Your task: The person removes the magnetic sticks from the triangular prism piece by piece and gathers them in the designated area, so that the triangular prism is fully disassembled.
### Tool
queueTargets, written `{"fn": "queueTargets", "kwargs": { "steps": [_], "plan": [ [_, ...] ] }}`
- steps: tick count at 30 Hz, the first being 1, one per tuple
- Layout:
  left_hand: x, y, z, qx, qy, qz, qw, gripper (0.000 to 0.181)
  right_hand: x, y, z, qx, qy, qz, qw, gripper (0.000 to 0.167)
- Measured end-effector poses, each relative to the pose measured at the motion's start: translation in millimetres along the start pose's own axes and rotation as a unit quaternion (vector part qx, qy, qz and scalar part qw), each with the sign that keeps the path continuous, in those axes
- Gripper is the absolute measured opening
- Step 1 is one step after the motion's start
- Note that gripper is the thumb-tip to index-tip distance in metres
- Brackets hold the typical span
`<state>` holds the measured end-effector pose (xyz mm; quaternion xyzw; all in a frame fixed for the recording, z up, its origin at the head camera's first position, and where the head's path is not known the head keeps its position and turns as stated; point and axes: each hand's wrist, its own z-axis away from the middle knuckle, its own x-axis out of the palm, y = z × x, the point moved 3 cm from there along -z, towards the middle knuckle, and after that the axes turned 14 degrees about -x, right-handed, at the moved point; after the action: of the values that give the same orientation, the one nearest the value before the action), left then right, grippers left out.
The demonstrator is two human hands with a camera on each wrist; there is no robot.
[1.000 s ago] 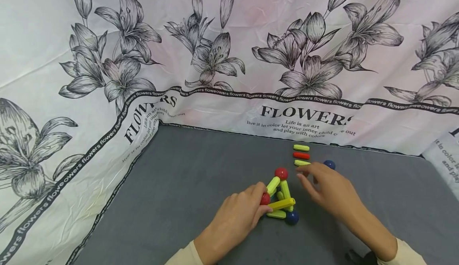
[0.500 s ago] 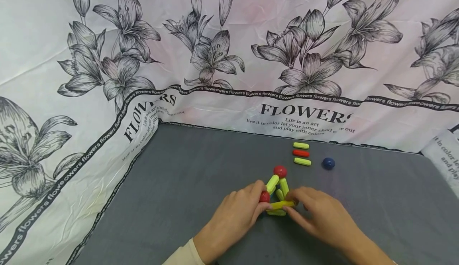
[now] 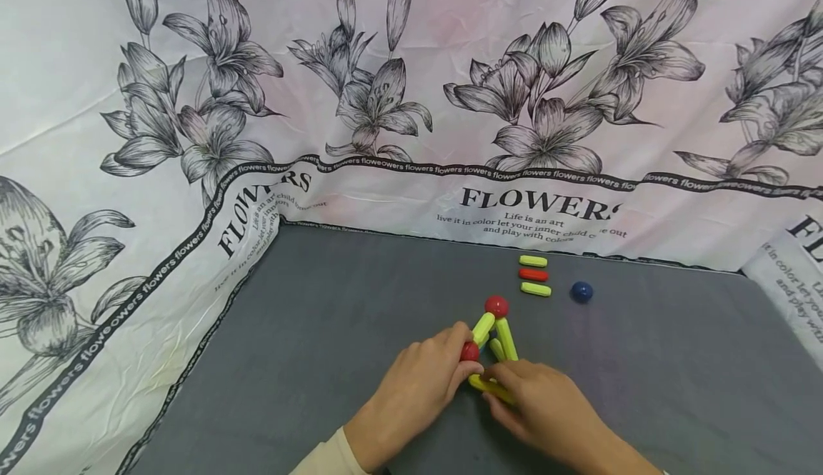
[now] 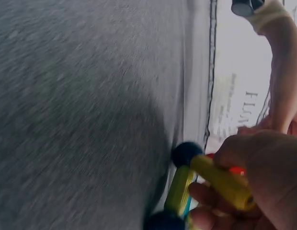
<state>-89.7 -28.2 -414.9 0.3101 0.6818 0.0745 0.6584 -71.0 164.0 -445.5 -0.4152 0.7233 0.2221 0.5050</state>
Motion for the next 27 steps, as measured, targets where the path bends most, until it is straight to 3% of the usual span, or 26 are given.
{"fn": "queueTargets", "kwargs": {
  "steps": [8,15,19,27],
  "plan": [
    [0.1,0.2,-1.3,0.001,-0.003,0.0,1.0,0.029,13.2,-7.7,-11.4,0.018,-0.006,0.042,0.9989,0.022],
    [-0.2,-0.7,0.1,-0.001,-0.006,0.008,1.0,0.029,20.0,-12.2,-18.4,0.021,0.021,0.08,0.9963,0.03],
    [-0.8,-0.7,-0.2,-0.001,-0.003,0.004,1.0,0.029,21.6,-12.9,-20.2,0.019,0.039,0.092,0.9948,0.031],
    [-0.1,-1.0,0.2,-0.001,-0.001,-0.003,1.0,0.03,22.7,-11.1,-20.1,0.031,0.037,0.083,0.9954,0.029]
  ]
}}
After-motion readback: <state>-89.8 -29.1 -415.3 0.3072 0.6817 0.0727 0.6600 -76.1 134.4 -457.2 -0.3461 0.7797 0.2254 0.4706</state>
